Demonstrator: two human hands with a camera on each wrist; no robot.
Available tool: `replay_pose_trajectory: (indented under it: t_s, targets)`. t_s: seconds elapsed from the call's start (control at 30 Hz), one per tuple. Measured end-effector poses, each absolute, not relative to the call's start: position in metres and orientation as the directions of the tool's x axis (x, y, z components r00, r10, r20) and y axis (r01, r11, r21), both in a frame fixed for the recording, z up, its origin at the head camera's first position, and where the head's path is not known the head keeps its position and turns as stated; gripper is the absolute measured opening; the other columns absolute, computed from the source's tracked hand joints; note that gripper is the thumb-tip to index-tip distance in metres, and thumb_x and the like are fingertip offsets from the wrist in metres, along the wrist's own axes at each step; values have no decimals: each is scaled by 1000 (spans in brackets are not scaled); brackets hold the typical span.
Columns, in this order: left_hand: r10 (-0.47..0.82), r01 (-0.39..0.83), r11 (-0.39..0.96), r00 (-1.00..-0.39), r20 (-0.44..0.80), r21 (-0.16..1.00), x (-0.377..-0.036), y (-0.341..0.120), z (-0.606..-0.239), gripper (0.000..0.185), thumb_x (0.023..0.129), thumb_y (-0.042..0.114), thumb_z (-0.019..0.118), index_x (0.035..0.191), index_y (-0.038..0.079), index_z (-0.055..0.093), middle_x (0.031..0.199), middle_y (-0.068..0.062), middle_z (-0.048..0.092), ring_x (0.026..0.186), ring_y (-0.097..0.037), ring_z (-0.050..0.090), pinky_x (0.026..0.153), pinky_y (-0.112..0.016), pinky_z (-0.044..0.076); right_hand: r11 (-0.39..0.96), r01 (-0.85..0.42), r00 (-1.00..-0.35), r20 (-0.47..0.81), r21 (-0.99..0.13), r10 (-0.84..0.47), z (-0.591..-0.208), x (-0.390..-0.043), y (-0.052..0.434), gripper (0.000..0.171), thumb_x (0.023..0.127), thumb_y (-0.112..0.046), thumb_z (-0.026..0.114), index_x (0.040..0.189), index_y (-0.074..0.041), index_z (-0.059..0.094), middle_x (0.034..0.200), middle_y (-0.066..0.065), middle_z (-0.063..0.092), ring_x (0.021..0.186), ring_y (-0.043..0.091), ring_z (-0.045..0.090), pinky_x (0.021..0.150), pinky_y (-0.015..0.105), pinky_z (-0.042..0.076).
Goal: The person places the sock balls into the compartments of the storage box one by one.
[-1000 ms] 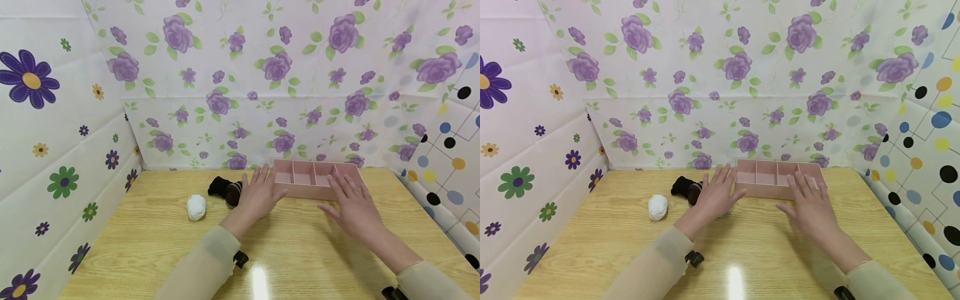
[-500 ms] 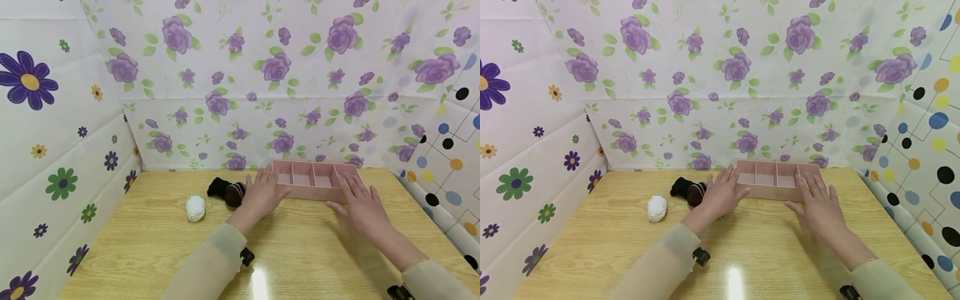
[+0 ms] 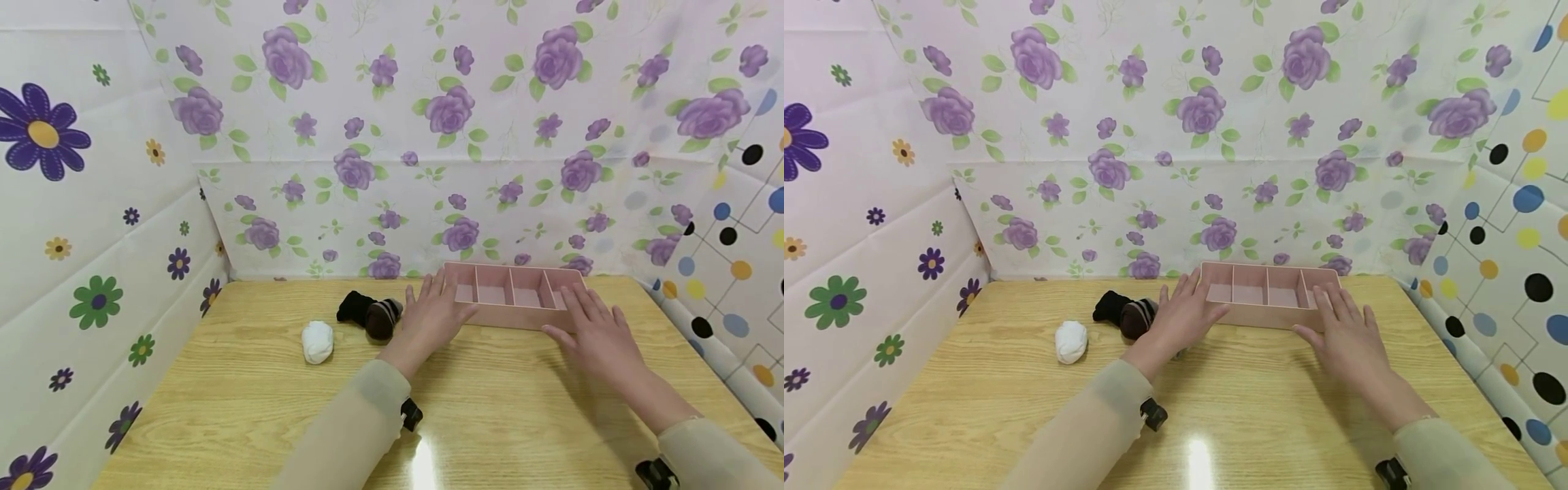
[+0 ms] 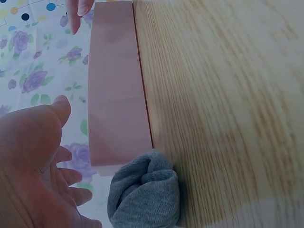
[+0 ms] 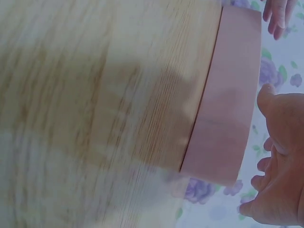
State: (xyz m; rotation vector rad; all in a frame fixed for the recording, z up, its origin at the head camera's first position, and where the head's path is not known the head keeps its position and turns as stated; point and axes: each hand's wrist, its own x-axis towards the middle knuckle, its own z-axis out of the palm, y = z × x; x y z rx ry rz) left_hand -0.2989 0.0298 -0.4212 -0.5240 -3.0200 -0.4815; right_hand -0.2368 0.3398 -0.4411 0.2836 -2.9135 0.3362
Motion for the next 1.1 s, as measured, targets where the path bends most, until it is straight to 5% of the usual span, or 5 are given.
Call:
replay_pose_trajectory:
  t_s: [1.1]
  targets:
    - [312, 313, 885, -948, 60, 345, -306, 35, -437, 92, 112, 66, 50, 180, 18, 8, 184, -6, 16, 169, -32, 15, 132, -68, 10, 947, -120, -992, 75, -296, -102, -448, -262, 366, 101, 116, -61, 43, 170, 14, 1, 172, 45, 3, 156, 65, 16, 119, 85, 13]
